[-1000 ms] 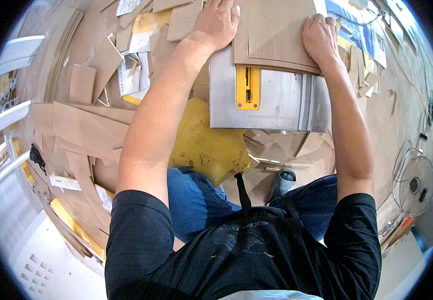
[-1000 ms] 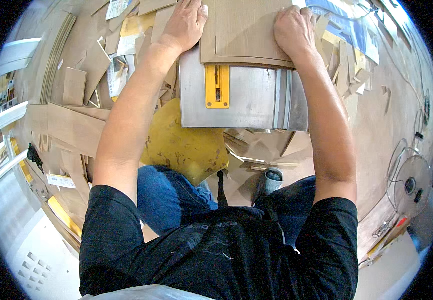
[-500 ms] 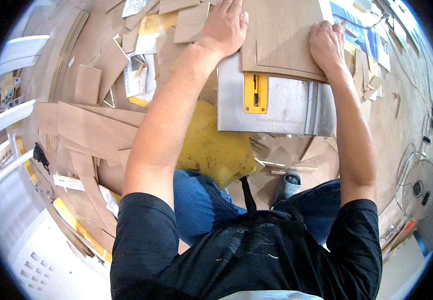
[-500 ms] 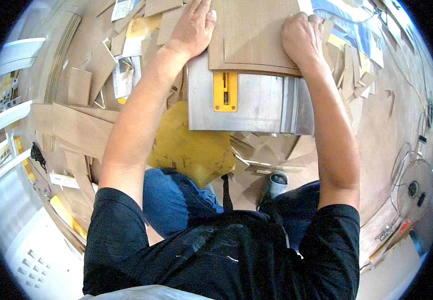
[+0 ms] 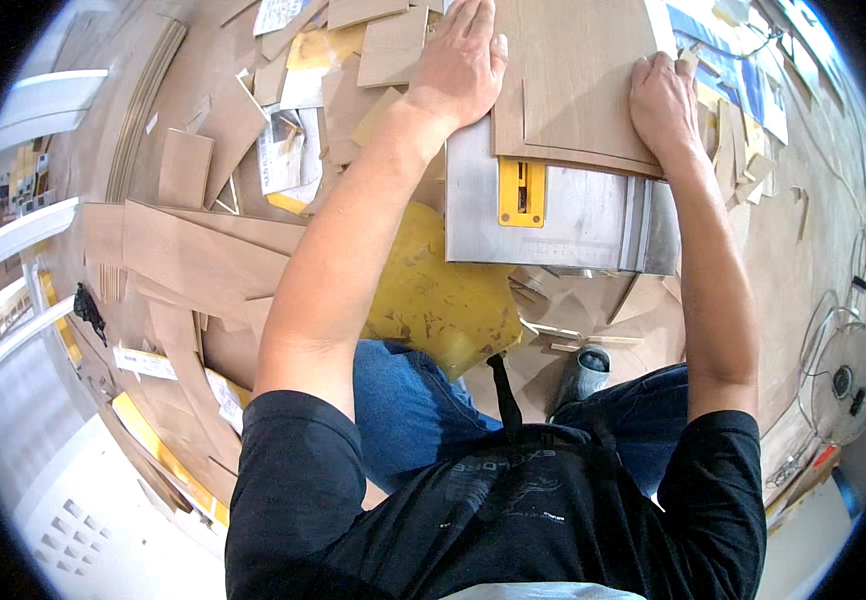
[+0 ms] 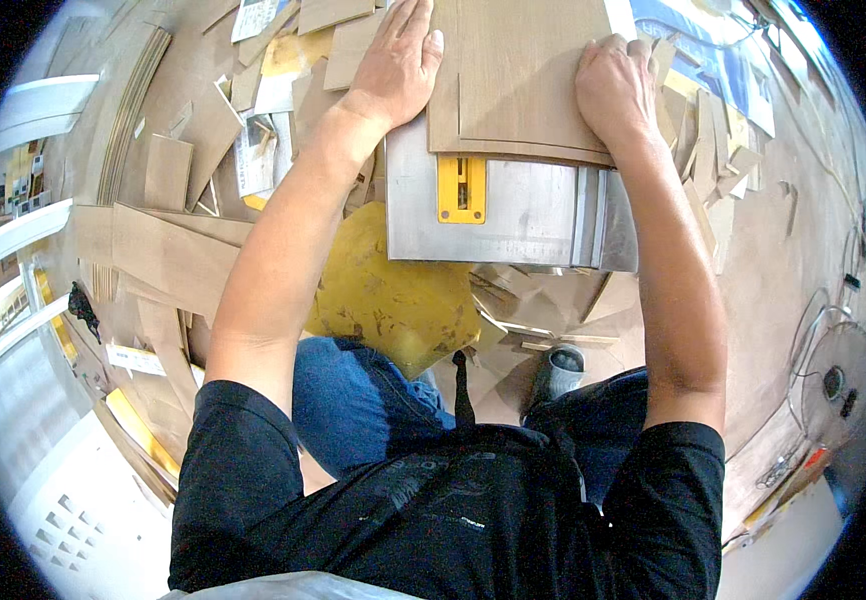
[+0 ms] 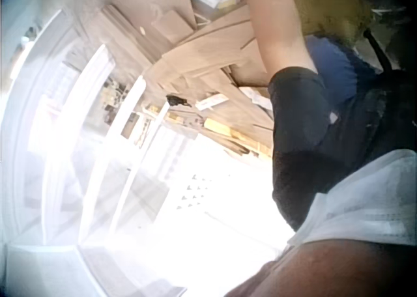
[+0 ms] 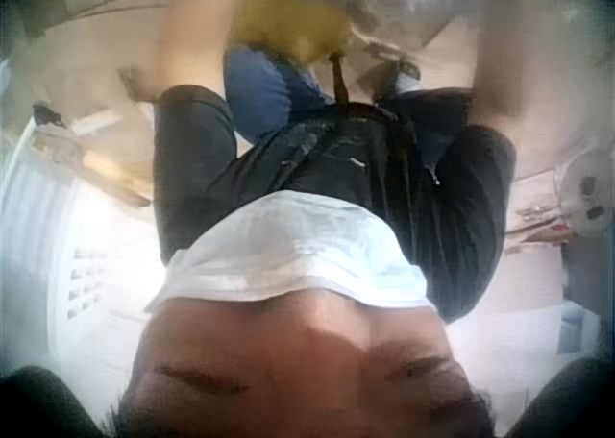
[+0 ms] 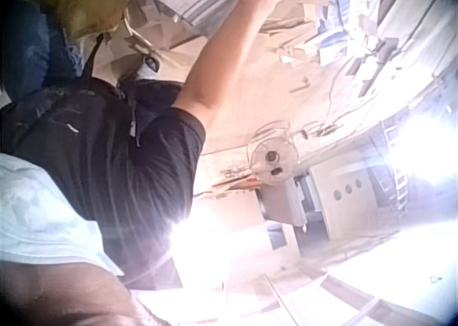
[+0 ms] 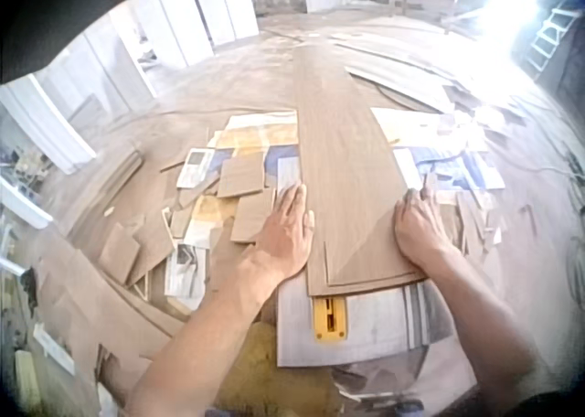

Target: The person marks a wood-textured flooring plank using a square and pencil, then carries it to a table saw and makes several cuts to remove a rectangular section before fitting it into a corner of the room.

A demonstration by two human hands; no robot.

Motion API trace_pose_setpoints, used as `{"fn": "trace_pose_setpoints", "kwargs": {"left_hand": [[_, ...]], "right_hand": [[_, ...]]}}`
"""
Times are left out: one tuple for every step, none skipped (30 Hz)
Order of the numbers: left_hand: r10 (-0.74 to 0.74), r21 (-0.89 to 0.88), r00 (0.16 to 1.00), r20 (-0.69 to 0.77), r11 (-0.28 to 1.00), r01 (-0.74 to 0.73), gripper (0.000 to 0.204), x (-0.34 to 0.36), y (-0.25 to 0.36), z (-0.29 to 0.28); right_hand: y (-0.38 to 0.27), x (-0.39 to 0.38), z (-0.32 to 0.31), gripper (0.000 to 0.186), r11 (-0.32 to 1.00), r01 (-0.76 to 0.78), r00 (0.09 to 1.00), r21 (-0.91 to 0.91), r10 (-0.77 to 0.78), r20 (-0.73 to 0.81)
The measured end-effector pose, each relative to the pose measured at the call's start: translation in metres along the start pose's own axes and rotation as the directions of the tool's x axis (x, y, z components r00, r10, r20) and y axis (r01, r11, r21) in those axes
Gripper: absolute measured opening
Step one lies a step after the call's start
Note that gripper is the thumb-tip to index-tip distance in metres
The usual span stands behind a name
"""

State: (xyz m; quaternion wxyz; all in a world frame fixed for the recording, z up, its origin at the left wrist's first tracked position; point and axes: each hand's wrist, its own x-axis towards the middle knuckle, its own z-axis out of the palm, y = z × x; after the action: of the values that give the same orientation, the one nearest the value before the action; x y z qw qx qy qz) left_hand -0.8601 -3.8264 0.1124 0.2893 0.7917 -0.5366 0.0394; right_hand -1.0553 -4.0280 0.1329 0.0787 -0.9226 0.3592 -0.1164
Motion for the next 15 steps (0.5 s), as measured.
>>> {"fn": "trace_pose_setpoints", "kwargs": {"left_hand": [[0.003, 0.0, 1.0, 0.001, 1.0, -0.003, 0.056, -0.001, 0.001, -0.001], [0.005, 0.005, 1.0, 0.001, 1.0, -0.005, 0.056, -0.001, 0.002, -0.002], [0.005, 0.012, 1.0, 0.001, 1.0, -0.005, 0.056, -0.003, 0.003, -0.003], [0.005, 0.019, 1.0, 0.002, 1.0, -0.005, 0.057, -0.004, 0.003, -0.004], [-0.004, 0.007, 1.0, 0.006, 1.0, 0.004, 0.057, -0.006, 0.005, -0.004], [-0.012, -0.006, 1.0, 0.01, 1.0, 0.012, 0.057, -0.006, 0.006, -0.004], [-0.019, -0.019, 1.0, 0.014, 1.0, 0.02, 0.057, -0.007, 0.008, -0.004], [-0.018, -0.011, 1.0, 0.012, 1.0, 0.018, 0.057, -0.008, 0.009, -0.005], [-0.016, -0.004, 1.0, 0.008, 1.0, 0.016, 0.057, -0.009, 0.009, -0.004], [-0.014, 0.002, 1.0, 0.004, 1.0, 0.014, 0.057, -0.011, 0.009, -0.003], [-0.024, -0.022, 1.0, -0.003, 0.999, 0.024, 0.056, -0.012, 0.009, -0.002], [-0.022, -0.018, 1.0, -0.008, 1.0, 0.021, 0.056, -0.014, 0.009, -0.003], [-0.019, -0.015, 1.0, -0.013, 1.0, 0.019, 0.056, -0.015, 0.009, -0.003], [-0.016, -0.011, 1.0, -0.018, 1.0, 0.016, 0.056, -0.016, 0.009, -0.003], [0.001, -0.026, 0.999, -0.041, 1.0, -0.002, 0.056, -0.015, 0.01, -0.004]], "right_hand": [[0.0, -0.002, 0.0, 0.047, 1.0, 0.007, 1.0, 0.003, -0.007, -0.018], [-0.001, -0.003, -0.002, 0.046, 1.0, 0.001, 1.0, 0.005, -0.001, -0.025], [-0.006, -0.007, -0.006, 0.046, 1.0, -0.003, 1.0, 0.009, 0.004, -0.03], [-0.009, -0.009, -0.008, 0.045, 1.0, -0.008, 0.999, 0.013, 0.008, -0.035], [-0.01, -0.011, -0.01, 0.045, 1.0, -0.011, 1.0, 0.012, 0.012, -0.026], [-0.009, -0.012, -0.012, 0.045, 1.0, -0.016, 1.0, 0.009, 0.017, -0.017], [-0.009, -0.013, -0.013, 0.044, 1.0, -0.022, 1.0, 0.007, 0.022, -0.008], [-0.008, -0.014, -0.013, 0.044, 1.0, -0.011, 1.0, -0.001, 0.011, -0.006], [-0.007, -0.014, -0.012, 0.043, 1.0, 0.0, 1.0, -0.01, 0.0, -0.005], [-0.006, -0.015, -0.012, 0.043, 1.0, 0.011, 1.0, -0.019, -0.011, -0.004], [-0.009, -0.017, -0.012, 0.043, 1.0, -0.017, 0.999, 0.006, 0.017, -0.039], [-0.01, -0.018, -0.013, 0.043, 1.0, -0.009, 1.0, 0.014, 0.009, -0.028], [-0.01, -0.019, -0.014, 0.043, 1.0, -0.001, 1.0, 0.023, 0.001, -0.016], [-0.011, -0.02, -0.015, 0.043, 0.999, 0.007, 1.0, 0.032, -0.007, -0.005], [-0.013, -0.023, -0.014, 0.042, 0.997, -0.044, 0.999, 0.066, 0.046, -0.027]]}}
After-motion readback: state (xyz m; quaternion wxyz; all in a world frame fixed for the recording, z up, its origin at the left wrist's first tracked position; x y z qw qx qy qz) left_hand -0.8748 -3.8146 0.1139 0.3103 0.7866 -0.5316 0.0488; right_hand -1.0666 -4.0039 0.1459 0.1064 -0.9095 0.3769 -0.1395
